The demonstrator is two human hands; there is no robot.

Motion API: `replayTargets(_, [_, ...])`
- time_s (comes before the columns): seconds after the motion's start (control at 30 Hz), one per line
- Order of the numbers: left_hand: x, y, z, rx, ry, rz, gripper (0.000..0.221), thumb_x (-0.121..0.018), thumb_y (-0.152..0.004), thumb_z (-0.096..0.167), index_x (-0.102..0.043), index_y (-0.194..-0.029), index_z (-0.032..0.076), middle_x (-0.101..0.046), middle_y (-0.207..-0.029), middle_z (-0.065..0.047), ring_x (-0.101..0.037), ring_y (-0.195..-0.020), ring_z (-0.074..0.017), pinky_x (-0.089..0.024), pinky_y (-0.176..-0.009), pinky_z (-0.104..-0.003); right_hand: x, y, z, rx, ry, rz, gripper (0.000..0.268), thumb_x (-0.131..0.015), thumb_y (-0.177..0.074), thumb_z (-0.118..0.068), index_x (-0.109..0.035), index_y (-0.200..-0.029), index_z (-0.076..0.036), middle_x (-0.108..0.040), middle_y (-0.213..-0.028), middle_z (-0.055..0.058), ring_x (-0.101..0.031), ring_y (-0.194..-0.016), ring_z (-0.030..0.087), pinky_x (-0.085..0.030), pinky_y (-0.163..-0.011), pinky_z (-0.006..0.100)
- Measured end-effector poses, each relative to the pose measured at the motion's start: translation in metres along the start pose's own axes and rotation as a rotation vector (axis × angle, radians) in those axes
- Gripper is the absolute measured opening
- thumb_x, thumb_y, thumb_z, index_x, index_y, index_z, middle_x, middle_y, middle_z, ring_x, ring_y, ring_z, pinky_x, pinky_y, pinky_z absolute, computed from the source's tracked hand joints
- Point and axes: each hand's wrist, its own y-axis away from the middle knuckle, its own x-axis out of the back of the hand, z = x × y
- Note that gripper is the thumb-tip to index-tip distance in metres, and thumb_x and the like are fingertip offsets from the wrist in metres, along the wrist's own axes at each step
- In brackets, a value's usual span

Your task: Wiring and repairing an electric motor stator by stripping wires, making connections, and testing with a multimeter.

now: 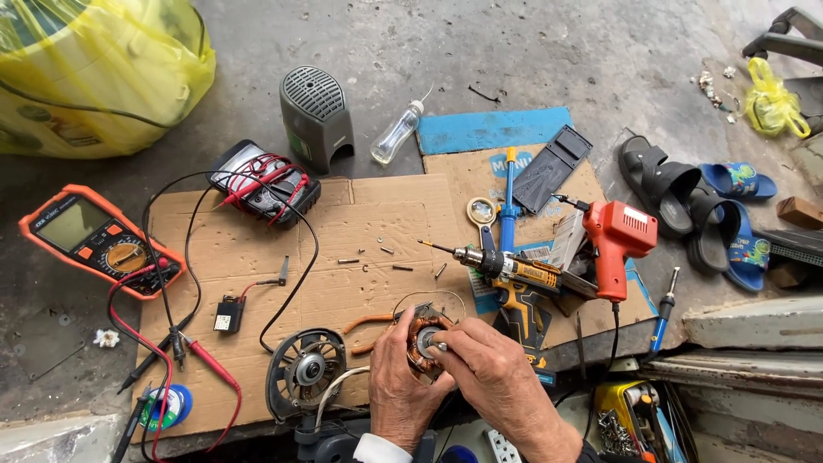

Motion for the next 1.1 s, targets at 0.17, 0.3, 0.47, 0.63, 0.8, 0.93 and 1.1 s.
replayTargets(0.17, [0.001,0.000,0.002,0.018,0.046,0.020,0.093,-0.086,-0.074,0.033,-0.054,-0.160,0.016,-0.073,-0.142,-0.007,-0.067,-0.126,-0.0304,-0.054,-0.109,-0.046,-0.006,0.000,0.005,-0.020,0.015,-0.027,0.008,-0.074,-0.105,-0.017,-0.074,-0.112,-0.013,-0.069,-0.098,0.003,-0.071,-0.087,0.023,-0.056,-0.079,0.038])
replayTargets(0.3, [0.003,-0.006,0.007,-0.005,0.015,0.048,0.083,-0.085,-0.084,0.034,-0.056,-0.158,0.014,-0.074,-0.143,-0.008,-0.069,-0.122,-0.0322,-0.055,-0.107,-0.047,-0.007,-0.003,0.005,-0.048,0.029,-0.010,0.011,-0.076,-0.105,-0.020,-0.075,-0.113,-0.013,-0.071,-0.101,0.004,-0.073,-0.094,0.024,-0.055,-0.082,0.038])
replayTargets(0.47, [0.013,-0.010,0.008,0.169,0.061,-0.060,0.105,-0.098,-0.067,0.044,-0.053,-0.160,0.026,-0.073,-0.146,-0.002,-0.070,-0.128,-0.0262,-0.057,-0.106,-0.044,0.017,0.000,0.000,-0.221,-0.094,0.054,0.041,-0.076,-0.101,-0.024,-0.073,-0.141,-0.015,-0.075,-0.117,0.002,-0.072,-0.104,0.017,-0.057,-0.093,0.033])
replayTargets(0.63, [0.027,-0.027,0.015,0.290,0.046,-0.056,0.105,-0.104,-0.062,0.042,-0.058,-0.156,0.032,-0.075,-0.148,0.000,-0.074,-0.133,-0.0235,-0.059,-0.109,-0.039,0.010,0.021,0.026,-0.464,-0.213,0.287,0.046,-0.077,-0.099,-0.021,-0.074,-0.144,-0.014,-0.076,-0.108,0.001,-0.068,-0.085,0.012,-0.059,-0.079,0.028])
replayTargets(0.8, [0.058,-0.063,0.038,0.633,0.144,-0.248,0.101,-0.093,-0.072,0.050,-0.047,-0.161,0.037,-0.067,-0.158,-0.010,-0.073,-0.138,-0.0303,-0.057,-0.121,-0.049,-0.026,0.023,0.028,-0.759,-0.291,-0.223,0.084,-0.068,-0.099,-0.015,-0.032,-0.173,-0.030,-0.040,-0.174,0.006,-0.052,-0.155,0.022,-0.043,-0.132,0.054])
replayTargets(0.93, [0.068,-0.079,0.033,0.652,0.277,-0.209,0.101,-0.093,-0.071,0.047,-0.050,-0.160,0.030,-0.067,-0.159,-0.015,-0.068,-0.145,-0.0283,-0.053,-0.124,-0.046,-0.053,0.017,0.032,-0.562,-0.347,-0.169,0.102,-0.077,-0.087,-0.020,-0.024,-0.175,-0.019,-0.037,-0.176,0.013,-0.035,-0.164,0.029,-0.028,-0.135,0.051])
replayTargets(1.1, [0.077,-0.104,0.041,0.916,0.409,-0.111,0.096,-0.092,-0.068,0.034,-0.057,-0.157,0.020,-0.077,-0.139,-0.013,-0.075,-0.115,-0.0212,-0.059,-0.100,-0.034,-0.055,-0.012,0.027,-0.647,-0.570,-0.323,0.113,-0.079,-0.087,-0.047,-0.013,-0.176,-0.028,-0.021,-0.186,0.003,-0.029,-0.169,0.026,-0.035,-0.130,0.049])
